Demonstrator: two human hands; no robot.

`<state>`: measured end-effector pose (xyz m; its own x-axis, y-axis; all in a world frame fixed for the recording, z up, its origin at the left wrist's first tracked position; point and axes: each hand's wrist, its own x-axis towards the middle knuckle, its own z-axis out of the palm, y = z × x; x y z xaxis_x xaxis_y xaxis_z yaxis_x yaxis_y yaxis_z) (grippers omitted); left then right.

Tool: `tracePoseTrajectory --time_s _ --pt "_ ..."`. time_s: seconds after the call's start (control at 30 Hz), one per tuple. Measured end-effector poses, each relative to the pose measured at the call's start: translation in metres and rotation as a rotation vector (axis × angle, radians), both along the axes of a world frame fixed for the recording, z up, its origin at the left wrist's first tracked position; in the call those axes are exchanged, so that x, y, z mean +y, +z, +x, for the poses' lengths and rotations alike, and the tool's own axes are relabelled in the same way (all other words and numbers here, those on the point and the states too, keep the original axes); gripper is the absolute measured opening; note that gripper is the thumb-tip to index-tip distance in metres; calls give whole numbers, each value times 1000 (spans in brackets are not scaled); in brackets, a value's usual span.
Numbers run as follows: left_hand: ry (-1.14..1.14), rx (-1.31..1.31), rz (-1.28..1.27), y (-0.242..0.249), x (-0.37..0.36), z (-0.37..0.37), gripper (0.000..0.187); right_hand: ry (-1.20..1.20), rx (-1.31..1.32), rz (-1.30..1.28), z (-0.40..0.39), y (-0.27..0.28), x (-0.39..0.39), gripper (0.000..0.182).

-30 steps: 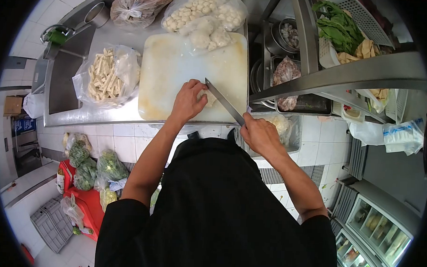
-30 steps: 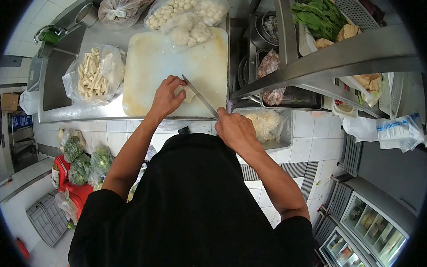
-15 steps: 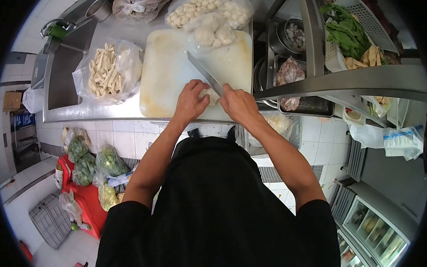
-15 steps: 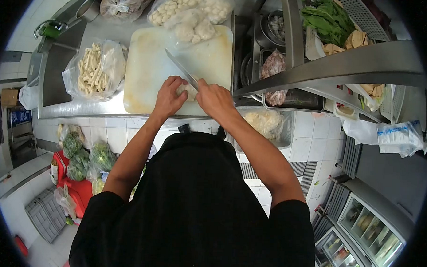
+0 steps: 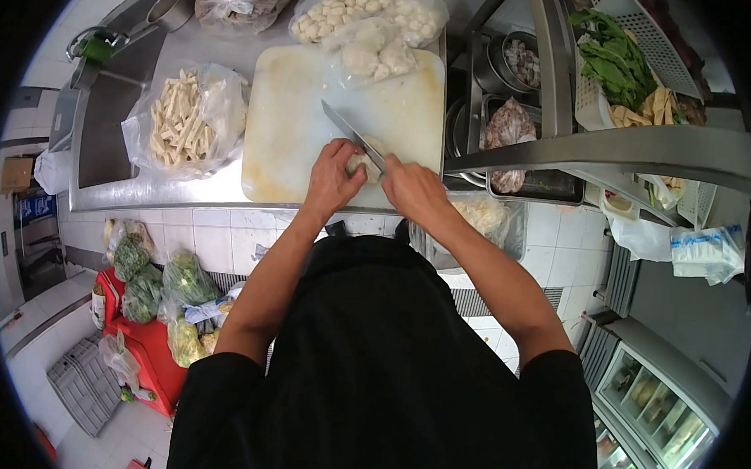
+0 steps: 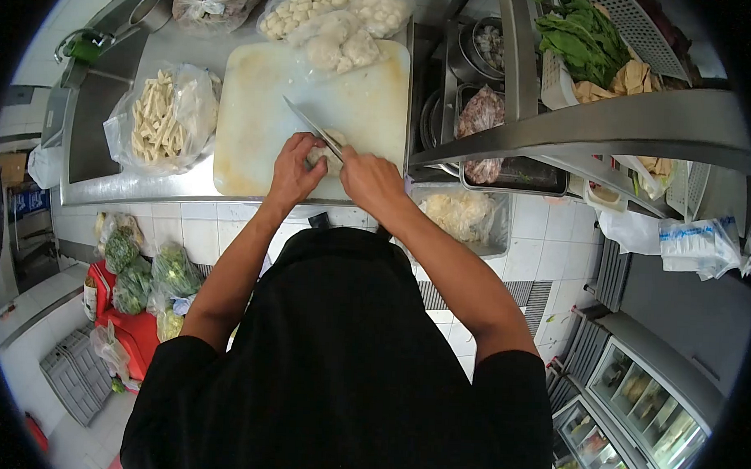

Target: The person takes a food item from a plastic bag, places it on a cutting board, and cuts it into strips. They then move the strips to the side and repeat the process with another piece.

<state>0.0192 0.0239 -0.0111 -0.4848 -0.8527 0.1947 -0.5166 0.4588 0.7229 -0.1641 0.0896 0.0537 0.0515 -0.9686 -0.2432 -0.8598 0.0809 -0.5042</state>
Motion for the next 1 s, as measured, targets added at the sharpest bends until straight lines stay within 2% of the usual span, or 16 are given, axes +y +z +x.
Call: tracePoseTrajectory --time_s 0.17,0.37,0.47,0.57,0.63,0.73,0.8,1.0 --pt "50 65 9 2 6 4 27 -6 -14 -24 0 22 -6 19" --pt "62 73 7 -4 5 3 26 59 65 86 -22 66 54 18" --pt "71 60 -9 -6 6 2 24 26 81 133 -18 49 61 18" --pt "75 58 -11 -9 7 1 24 30 58 89 -1 9 29 19" --pt "78 53 -1 -9 8 3 25 28 27 -56 8 -2 5 20" --pt "78 51 -16 -4 10 4 26 46 10 -93 11 -2 -16 21" --pt "97 128 29 -1 14 9 27 39 14 -64 7 8 -11 21" --pt "93 114 -8 -10 14 10 24 56 50 123 -17 61 49 22"
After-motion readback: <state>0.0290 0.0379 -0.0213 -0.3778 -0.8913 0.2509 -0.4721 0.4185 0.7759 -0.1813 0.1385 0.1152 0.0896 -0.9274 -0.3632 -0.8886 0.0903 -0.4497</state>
